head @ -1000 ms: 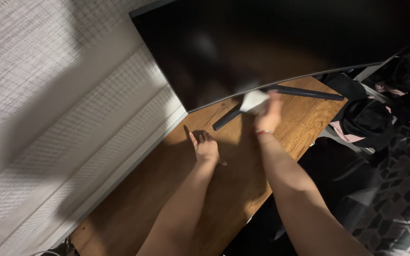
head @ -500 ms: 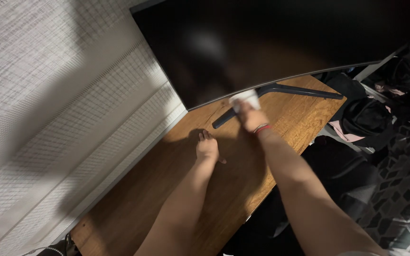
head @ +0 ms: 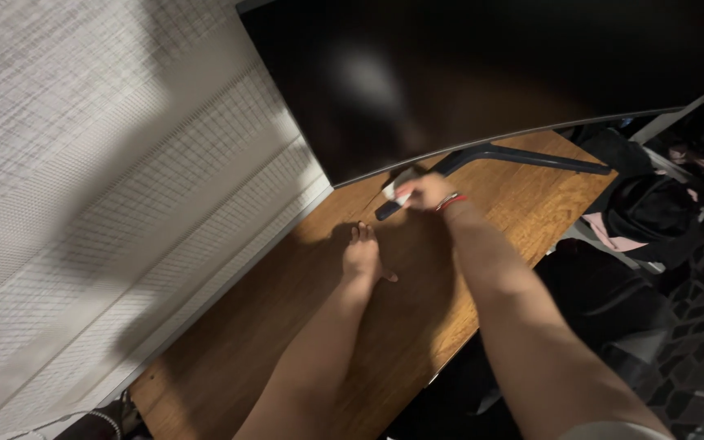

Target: The person wipes a wooden desk and a television screen with a white cloth. They briefly pet a dog in the room before continuing to clean the TV stand and screen.

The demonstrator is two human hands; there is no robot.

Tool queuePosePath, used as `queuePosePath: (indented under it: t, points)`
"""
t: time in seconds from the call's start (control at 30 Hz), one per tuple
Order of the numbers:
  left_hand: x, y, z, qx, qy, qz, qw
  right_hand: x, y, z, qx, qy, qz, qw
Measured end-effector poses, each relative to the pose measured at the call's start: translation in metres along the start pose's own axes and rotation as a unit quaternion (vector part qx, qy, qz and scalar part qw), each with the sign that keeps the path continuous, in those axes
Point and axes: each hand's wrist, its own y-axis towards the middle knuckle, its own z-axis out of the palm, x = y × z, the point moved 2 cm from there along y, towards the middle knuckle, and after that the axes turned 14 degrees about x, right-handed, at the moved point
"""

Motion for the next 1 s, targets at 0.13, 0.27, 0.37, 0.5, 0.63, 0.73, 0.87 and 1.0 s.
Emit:
queuePosePath:
  t: [0.13, 0.27, 0.37, 0.5, 0.63, 0.73, 0.87, 1.0]
  points:
    - [-0.001, -0.003, -0.004, 0.008, -0.017, -0.006, 1.0, 0.029, 0.003, -0.006, -0.005, 0.027, 0.133, 0.991]
    - [-0.003, 0.003, -0.003, 0.037, 0.014, -0.018, 0.999, 0.042, 0.017, 0.027, 0.015, -0.07, 0.055, 0.996]
    - [-0.004, 0.003, -0.002, 0.041, 0.016, -0.026, 0.999, 0.067, 0.017, 0.036, 0.008, -0.04, 0.053, 0.998]
    - [-0.003, 0.009, -0.002, 0.049, 0.01, -0.034, 0.998, 0.056, 0.013, 0.03, -0.007, -0.026, 0.027, 0.999]
    - [-0.003, -0.001, -0.008, 0.047, 0.018, -0.025, 0.998, 0.027, 0.001, 0.012, 0.0, -0.008, 0.113, 0.994]
    - [-0.003, 0.001, -0.004, 0.042, 0.021, -0.02, 0.999, 0.043, -0.007, 0.014, 0.006, -0.034, 0.128, 0.991]
    - [-0.003, 0.007, -0.002, 0.047, 0.032, -0.02, 0.998, 0.124, -0.031, 0.019, -0.089, -0.102, 0.024, 0.991]
    - [-0.004, 0.001, -0.006, 0.052, 0.009, -0.029, 0.998, 0.136, -0.073, 0.028, -0.076, -0.087, 0.074, 0.991]
